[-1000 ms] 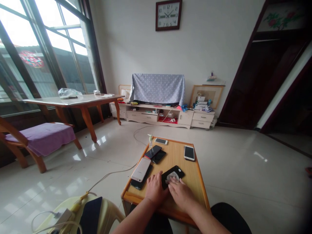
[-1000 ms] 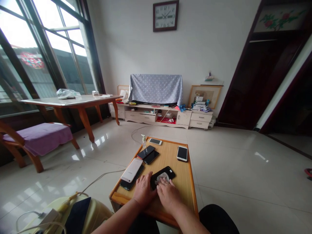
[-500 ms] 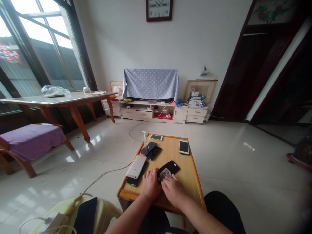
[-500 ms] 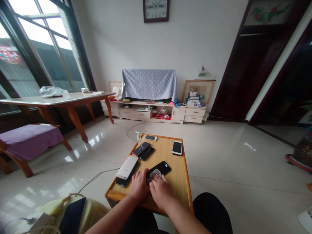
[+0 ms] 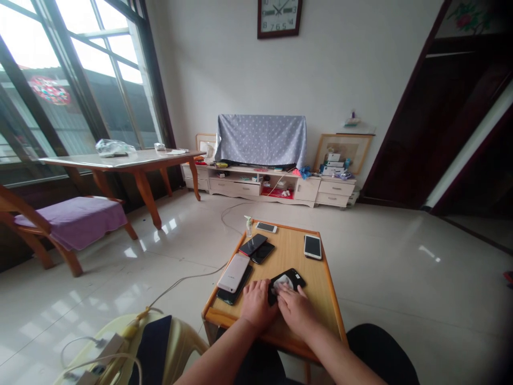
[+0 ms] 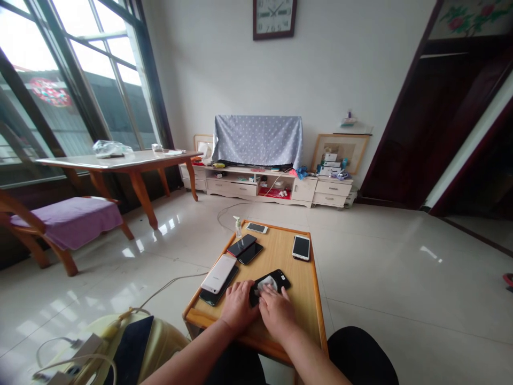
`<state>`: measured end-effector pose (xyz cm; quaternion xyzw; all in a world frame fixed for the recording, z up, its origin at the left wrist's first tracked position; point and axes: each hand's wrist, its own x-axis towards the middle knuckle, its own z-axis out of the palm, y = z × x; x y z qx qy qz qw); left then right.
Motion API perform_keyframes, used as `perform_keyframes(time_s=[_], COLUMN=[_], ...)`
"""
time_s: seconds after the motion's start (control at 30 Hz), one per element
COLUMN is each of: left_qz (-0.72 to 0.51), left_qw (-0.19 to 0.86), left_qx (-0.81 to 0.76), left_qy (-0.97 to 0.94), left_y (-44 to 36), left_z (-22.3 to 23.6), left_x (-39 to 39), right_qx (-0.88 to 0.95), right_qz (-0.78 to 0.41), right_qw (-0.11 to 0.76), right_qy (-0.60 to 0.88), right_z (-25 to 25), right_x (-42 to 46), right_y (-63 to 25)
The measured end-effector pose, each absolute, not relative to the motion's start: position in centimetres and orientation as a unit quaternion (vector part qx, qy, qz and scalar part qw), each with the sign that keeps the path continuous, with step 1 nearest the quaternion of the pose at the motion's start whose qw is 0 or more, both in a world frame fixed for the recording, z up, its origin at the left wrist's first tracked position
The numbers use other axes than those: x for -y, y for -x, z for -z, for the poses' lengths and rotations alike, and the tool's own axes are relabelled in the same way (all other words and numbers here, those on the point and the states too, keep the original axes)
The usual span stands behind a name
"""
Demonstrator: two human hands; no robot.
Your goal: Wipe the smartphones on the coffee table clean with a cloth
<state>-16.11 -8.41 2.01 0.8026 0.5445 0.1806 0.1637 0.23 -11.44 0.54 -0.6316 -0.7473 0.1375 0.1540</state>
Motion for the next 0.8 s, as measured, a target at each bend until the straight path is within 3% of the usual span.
perform_keyframes(time_s=[0.27,0.8], left_qz=[-0.191,-0.195], left_qw=[0.173,0.114], left_qx=[-0.52,-0.538], left_qy=[-0.815,-0.812], left_y=[16.4,16.5], left_z=[-1.7,-1.5], left_x=[8.2,8.3], right_qx=[0.758,0.743], right_qz=[-0.155,-0.084], right_qw=[0.031,0.049], right_qy=[0.633,0.662], right_z=[-2.5,-5.4], right_x=[6.8,8.6], right_y=[-4.9,-4.5])
